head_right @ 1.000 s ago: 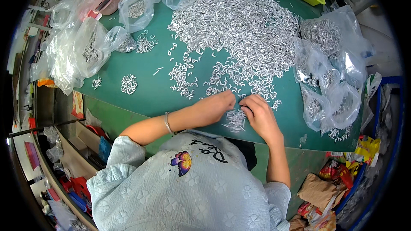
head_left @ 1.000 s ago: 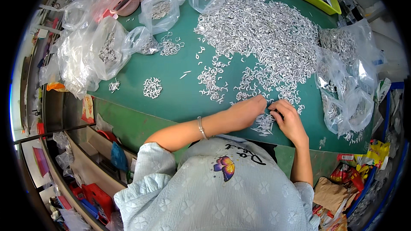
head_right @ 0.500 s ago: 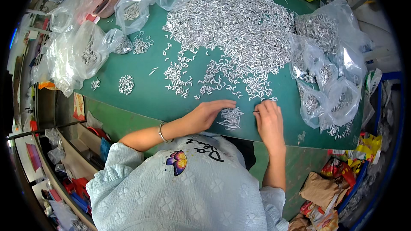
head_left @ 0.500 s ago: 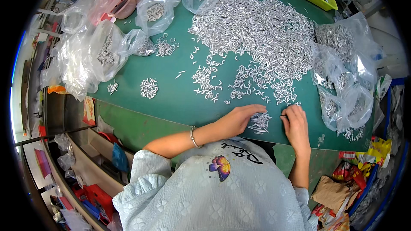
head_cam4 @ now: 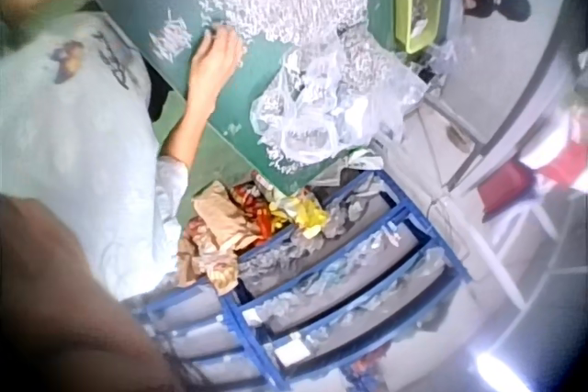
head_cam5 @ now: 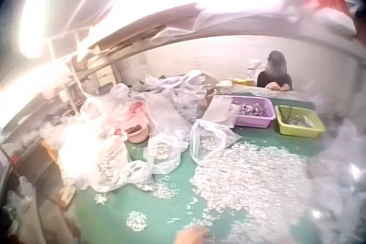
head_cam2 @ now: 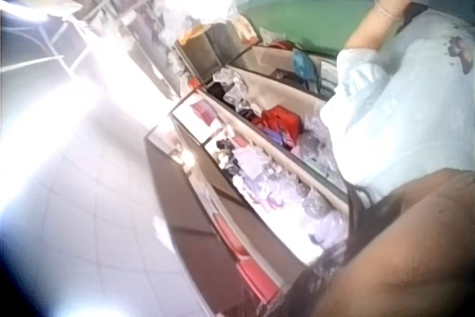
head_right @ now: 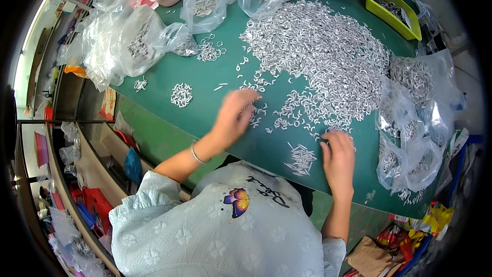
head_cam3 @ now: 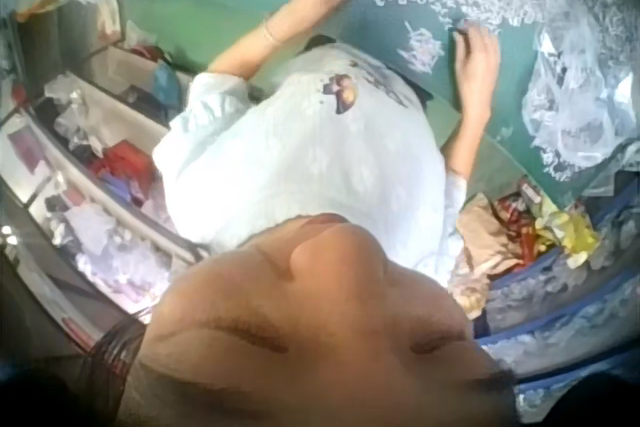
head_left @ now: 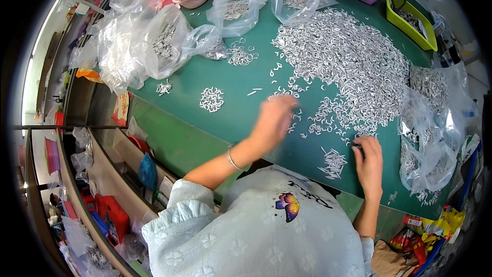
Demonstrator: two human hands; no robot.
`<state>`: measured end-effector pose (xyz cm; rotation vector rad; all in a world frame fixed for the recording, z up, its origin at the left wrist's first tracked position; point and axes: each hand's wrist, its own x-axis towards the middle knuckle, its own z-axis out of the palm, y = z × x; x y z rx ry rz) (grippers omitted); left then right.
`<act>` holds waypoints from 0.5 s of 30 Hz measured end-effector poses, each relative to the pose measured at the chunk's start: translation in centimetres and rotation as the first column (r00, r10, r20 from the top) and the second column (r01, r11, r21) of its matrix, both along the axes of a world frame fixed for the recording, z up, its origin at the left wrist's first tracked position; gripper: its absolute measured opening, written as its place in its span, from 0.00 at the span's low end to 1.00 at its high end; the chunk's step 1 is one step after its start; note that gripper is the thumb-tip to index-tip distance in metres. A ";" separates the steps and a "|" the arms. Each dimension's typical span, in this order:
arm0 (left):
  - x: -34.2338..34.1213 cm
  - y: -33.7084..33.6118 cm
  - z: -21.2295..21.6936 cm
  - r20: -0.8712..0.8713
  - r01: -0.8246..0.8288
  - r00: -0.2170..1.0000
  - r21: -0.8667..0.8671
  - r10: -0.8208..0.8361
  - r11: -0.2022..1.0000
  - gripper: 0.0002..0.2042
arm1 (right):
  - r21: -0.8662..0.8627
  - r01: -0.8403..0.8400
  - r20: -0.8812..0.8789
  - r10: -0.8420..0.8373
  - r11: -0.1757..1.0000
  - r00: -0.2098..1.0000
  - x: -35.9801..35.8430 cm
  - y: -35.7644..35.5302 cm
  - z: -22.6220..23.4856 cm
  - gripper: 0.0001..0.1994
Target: The person sorts small white metal parts by hand on a green workbench, moving them between a central pile and smaller groups while also picking through bags of similar components.
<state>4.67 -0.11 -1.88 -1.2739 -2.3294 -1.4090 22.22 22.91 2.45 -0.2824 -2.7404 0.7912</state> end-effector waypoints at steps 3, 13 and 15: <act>-3.5 -3.2 -0.1 -0.179 -0.438 0.899 -0.355 0.400 0.826 0.21 | -0.091 -0.190 -0.006 0.191 0.977 0.982 -3.5 -1.7 0.4 0.09; -6.4 -5.4 -1.6 -0.078 -0.234 0.972 -0.359 0.221 0.904 0.06 | -0.178 -0.284 0.040 0.295 0.942 0.955 -6.3 -3.3 0.7 0.10; -6.4 -5.5 -1.7 -0.072 -0.168 0.986 -0.355 0.152 0.920 0.05 | -0.214 -0.255 0.052 0.272 0.943 0.961 -5.6 -3.1 0.4 0.09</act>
